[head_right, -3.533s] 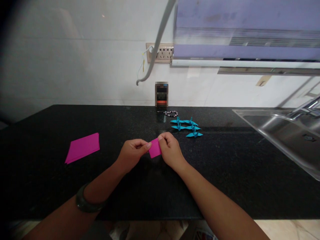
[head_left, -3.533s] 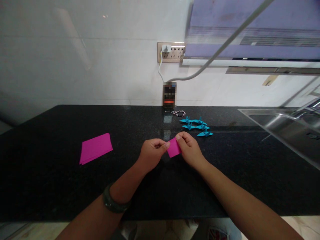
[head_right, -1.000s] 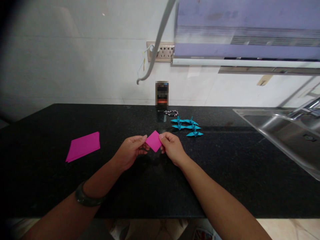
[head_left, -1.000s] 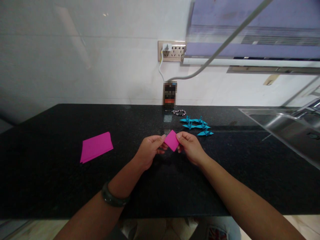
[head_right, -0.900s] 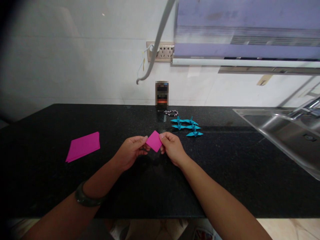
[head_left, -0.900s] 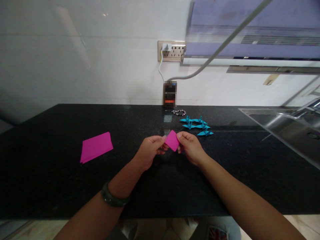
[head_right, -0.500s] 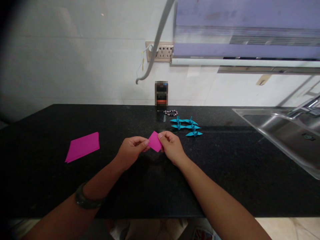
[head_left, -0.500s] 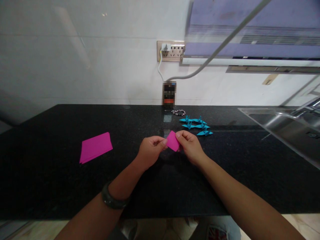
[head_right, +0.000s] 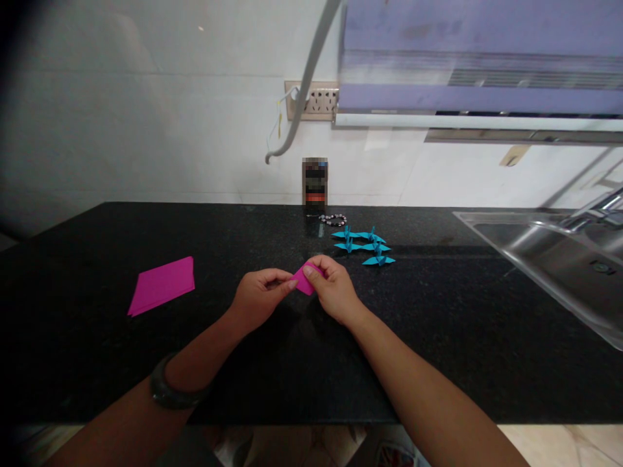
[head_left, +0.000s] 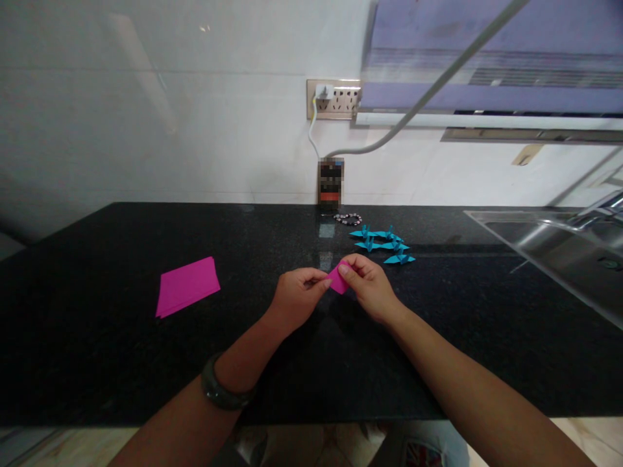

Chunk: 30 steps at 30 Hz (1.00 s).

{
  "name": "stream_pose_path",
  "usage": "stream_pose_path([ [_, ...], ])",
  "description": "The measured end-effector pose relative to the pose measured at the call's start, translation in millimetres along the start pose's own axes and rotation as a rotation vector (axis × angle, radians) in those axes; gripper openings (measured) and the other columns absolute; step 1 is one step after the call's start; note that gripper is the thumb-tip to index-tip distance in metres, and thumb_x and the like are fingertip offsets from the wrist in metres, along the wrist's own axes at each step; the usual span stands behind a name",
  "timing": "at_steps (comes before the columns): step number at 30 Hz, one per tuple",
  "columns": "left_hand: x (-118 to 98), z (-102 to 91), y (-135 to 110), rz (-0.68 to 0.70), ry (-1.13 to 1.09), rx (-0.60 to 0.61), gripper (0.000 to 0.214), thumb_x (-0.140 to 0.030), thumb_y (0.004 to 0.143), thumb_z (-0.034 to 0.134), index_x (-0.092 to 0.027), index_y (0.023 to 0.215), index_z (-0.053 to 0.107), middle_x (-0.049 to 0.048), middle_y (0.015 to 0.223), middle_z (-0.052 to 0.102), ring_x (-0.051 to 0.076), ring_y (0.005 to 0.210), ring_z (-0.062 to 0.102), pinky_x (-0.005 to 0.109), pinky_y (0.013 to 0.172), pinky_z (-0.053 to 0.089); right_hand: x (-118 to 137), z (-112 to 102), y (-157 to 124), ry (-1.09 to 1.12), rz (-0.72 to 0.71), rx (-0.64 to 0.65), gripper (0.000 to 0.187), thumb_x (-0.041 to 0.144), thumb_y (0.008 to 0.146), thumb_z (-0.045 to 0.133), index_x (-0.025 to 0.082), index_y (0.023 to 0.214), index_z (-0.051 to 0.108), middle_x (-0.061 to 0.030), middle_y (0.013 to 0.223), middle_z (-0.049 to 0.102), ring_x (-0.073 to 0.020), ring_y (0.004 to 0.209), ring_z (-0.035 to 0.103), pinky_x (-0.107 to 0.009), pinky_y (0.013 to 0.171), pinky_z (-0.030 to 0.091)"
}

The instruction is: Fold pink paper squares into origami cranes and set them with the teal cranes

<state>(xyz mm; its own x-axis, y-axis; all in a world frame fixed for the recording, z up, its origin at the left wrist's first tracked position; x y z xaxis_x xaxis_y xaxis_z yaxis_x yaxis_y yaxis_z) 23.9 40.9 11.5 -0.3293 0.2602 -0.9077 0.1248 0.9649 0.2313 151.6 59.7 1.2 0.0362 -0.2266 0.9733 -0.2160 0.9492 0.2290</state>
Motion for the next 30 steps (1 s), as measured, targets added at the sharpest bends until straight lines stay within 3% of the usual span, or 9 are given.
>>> stream_pose_path([
  [6, 1.1, -0.2, 0.1, -0.015, 0.014, 0.008, 0.021, -0.033, 0.070, 0.056, -0.016, 0.076, 0.068, 0.0048, 0.068, 0.066, 0.014, 0.060, 0.057, 0.023, 0.055, 0.041, 2.8, 1.2, -0.3, 0.002, -0.020, 0.033, 0.020, 0.037, 0.077, 0.052, 0.018, 0.076, 0.051, 0.0018, 0.064, 0.049, -0.0092, 0.057, 0.045, -0.023, 0.056, 0.037],
  [13, -3.6, 2.2, -1.5, 0.021, 0.072, 0.056, 0.022, -0.032, 0.071, 0.055, -0.015, 0.073, 0.067, 0.0035, 0.063, 0.064, 0.012, 0.055, 0.053, 0.022, 0.050, 0.037, 2.0, -1.5, -0.8, -0.146, -0.014, 0.011, 0.024, 0.036, 0.063, 0.067, 0.017, 0.072, 0.056, 0.0017, 0.064, 0.051, -0.0101, 0.058, 0.046, -0.023, 0.054, 0.038],
  [21, 0.9, 4.9, -1.9, -0.027, -0.023, 0.107, 0.021, -0.032, 0.070, 0.057, -0.015, 0.071, 0.068, 0.0042, 0.064, 0.065, 0.013, 0.055, 0.054, 0.022, 0.050, 0.038, 4.8, -3.6, -2.5, -0.144, 0.032, -0.004, 0.026, 0.041, 0.072, 0.057, 0.015, 0.067, 0.059, 0.0003, 0.058, 0.054, -0.0099, 0.051, 0.045, -0.023, 0.050, 0.035],
  [30, -4.2, 6.0, -1.5, -0.097, -0.137, 0.117, 0.016, -0.028, 0.065, 0.061, -0.013, 0.063, 0.067, 0.0036, 0.059, 0.063, 0.012, 0.053, 0.053, 0.022, 0.051, 0.038, -5.4, -7.6, 0.5, 0.024, 0.149, -0.004, 0.039, 0.049, 0.075, 0.049, 0.016, 0.055, 0.052, 0.0034, 0.048, 0.044, -0.0076, 0.043, 0.035, -0.022, 0.045, 0.028],
])
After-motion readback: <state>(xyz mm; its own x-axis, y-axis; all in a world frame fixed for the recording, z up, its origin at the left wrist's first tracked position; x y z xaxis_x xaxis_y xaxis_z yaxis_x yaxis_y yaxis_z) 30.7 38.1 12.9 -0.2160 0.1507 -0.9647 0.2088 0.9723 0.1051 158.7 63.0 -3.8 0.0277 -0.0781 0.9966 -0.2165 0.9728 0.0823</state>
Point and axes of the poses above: each hand's wrist, its own y-axis towards the middle knuckle, its own z-axis out of the palm, x = y × z, the point moved 8 cm from there along y, towards the middle knuckle
